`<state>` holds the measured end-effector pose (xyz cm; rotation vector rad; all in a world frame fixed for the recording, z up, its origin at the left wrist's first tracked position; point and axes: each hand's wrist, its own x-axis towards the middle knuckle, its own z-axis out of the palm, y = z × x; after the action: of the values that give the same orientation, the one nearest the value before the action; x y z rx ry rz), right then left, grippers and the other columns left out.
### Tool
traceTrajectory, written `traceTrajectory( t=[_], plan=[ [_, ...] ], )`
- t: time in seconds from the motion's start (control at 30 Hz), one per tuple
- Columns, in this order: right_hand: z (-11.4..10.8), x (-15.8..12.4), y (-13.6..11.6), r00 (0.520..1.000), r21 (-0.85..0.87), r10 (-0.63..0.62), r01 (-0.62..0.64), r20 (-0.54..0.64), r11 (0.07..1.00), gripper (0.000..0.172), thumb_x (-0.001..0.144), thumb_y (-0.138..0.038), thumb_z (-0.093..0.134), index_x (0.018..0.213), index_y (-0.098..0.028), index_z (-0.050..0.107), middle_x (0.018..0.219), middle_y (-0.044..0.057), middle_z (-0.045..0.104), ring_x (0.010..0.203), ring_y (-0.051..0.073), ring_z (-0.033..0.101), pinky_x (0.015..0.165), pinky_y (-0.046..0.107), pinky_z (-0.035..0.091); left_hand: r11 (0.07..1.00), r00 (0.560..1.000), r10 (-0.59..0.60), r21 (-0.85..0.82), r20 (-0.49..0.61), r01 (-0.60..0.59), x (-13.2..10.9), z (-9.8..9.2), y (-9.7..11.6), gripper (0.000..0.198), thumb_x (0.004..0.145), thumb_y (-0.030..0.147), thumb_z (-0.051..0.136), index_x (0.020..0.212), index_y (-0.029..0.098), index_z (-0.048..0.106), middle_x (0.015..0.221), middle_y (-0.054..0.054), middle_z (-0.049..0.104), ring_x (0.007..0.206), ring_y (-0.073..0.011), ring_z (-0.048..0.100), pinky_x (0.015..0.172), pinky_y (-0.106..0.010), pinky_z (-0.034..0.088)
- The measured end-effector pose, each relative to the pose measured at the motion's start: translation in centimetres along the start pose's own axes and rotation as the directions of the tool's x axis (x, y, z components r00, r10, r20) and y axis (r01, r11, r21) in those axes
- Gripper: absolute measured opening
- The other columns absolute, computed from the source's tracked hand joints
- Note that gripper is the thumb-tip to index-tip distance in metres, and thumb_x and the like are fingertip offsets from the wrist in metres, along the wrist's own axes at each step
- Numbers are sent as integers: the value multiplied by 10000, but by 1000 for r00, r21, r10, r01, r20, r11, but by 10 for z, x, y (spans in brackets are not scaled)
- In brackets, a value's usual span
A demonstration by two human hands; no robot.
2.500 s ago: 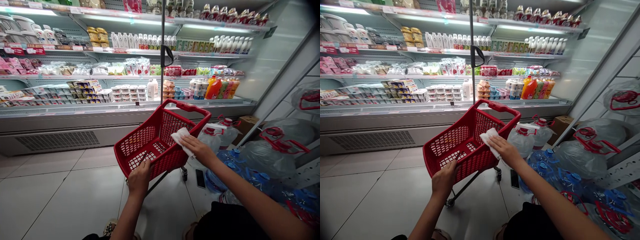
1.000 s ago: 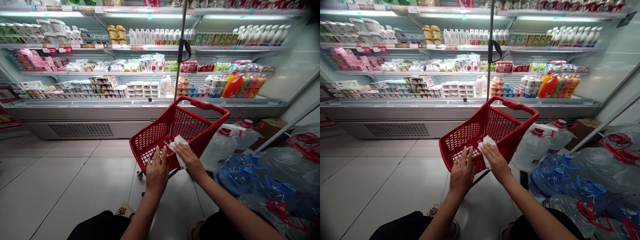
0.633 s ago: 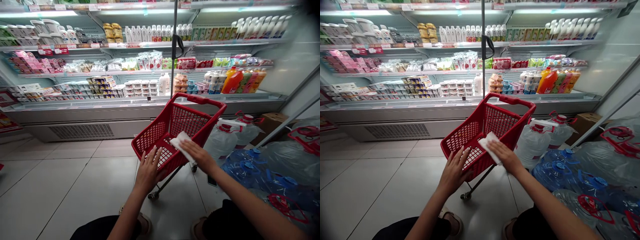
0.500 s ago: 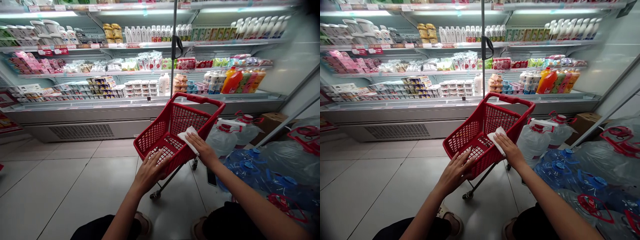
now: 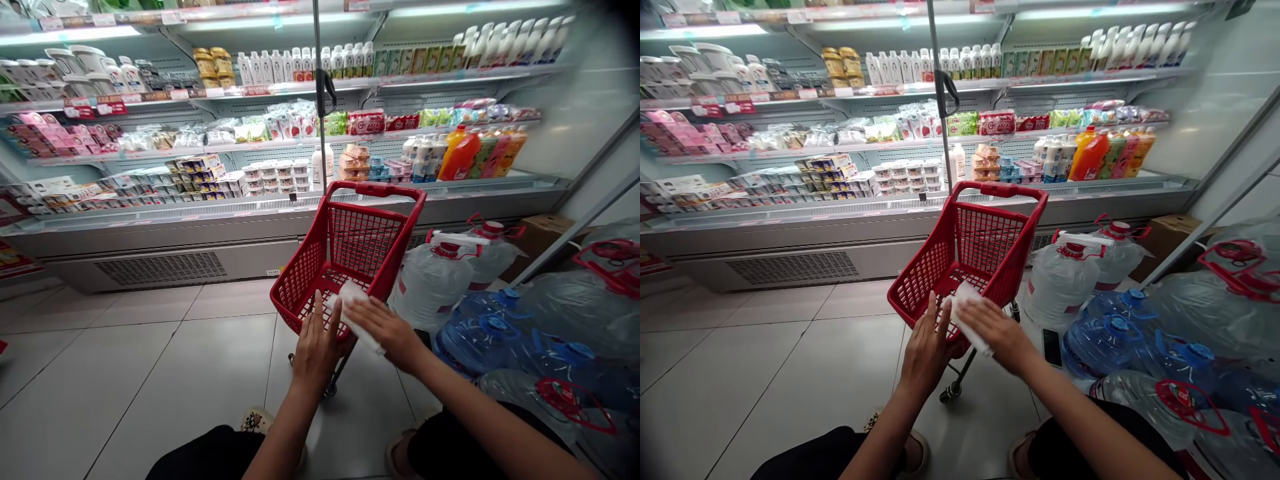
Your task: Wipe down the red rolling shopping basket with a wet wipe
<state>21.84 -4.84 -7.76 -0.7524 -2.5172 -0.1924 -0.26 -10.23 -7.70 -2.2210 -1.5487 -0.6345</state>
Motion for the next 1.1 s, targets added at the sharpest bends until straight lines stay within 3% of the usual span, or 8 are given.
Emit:
traceTrajectory(
  t=[0.1,0.2,0.33,0.5,0.73,0.83,0.93,1.1],
  plan=[
    [-10,-5,40,986,-45,159,-161,-45,986,820,916,-22,386,1668,-284,186,1647,45,410,1535,197,354,1272,494,306,990,989,121,-85,84,-114,4,-6,-3,910,966,429,652,1675,225,118,1726,-153,178,1523,-298,392,1223,-463,378],
    [-7,-8,48,951,-22,290,-294,-108,956,855,900,-22,367,1675,-294,130,1668,40,373,1549,211,325,1254,503,345,990,988,126,-70,93,-120,6,-7,-25,858,940,457,676,1656,283,237,1720,-60,256,1586,-339,234,1278,-535,265],
    [1,-19,11,928,-4,353,-356,-116,935,862,896,-43,364,1681,-276,95,1703,36,297,1574,237,261,1256,518,345,1000,996,-19,18,86,18,7,1,-52,811,917,452,711,1623,293,343,1650,-74,417,1490,-329,418,1262,-518,307],
    [5,-17,-44,962,-59,270,-271,-37,961,858,880,-53,403,1680,-211,134,1702,62,278,1573,256,263,1257,507,339,994,995,-56,95,86,48,10,7,-49,803,913,441,718,1618,317,354,1567,-95,528,1310,-304,584,1238,-498,343],
    [27,34,-66,983,-81,182,-185,-40,979,813,878,-35,425,1658,-117,212,1662,110,362,1530,241,366,1261,461,343,991,990,-132,7,-39,132,16,8,-27,877,946,123,488,1676,178,4,1506,-126,589,1170,-231,661,1205,-420,374],
    [18,16,-55,991,-101,134,-132,8,986,818,887,-24,405,1666,-154,190,1679,71,334,1552,221,319,1272,450,319,996,997,-77,-50,-26,75,11,4,-36,894,969,237,543,1676,172,1,1594,-135,490,1301,-256,608,1188,-411,402],
    [-1,-25,-36,986,-155,163,-155,41,976,819,902,-23,387,1672,-203,171,1692,37,310,1562,209,293,1280,455,291,999,1000,4,-42,29,-3,2,1,-49,827,990,372,584,1674,230,142,1688,-78,335,1507,-274,412,1248,-437,336],
    [-10,-49,-26,954,-183,300,-295,2,938,858,879,-39,410,1678,-210,148,1694,48,307,1570,242,273,1269,498,298,999,999,-28,-20,33,29,-2,5,-38,691,1007,297,545,1643,248,280,1688,-49,340,1568,-258,303,1299,-463,251]
  ],
)
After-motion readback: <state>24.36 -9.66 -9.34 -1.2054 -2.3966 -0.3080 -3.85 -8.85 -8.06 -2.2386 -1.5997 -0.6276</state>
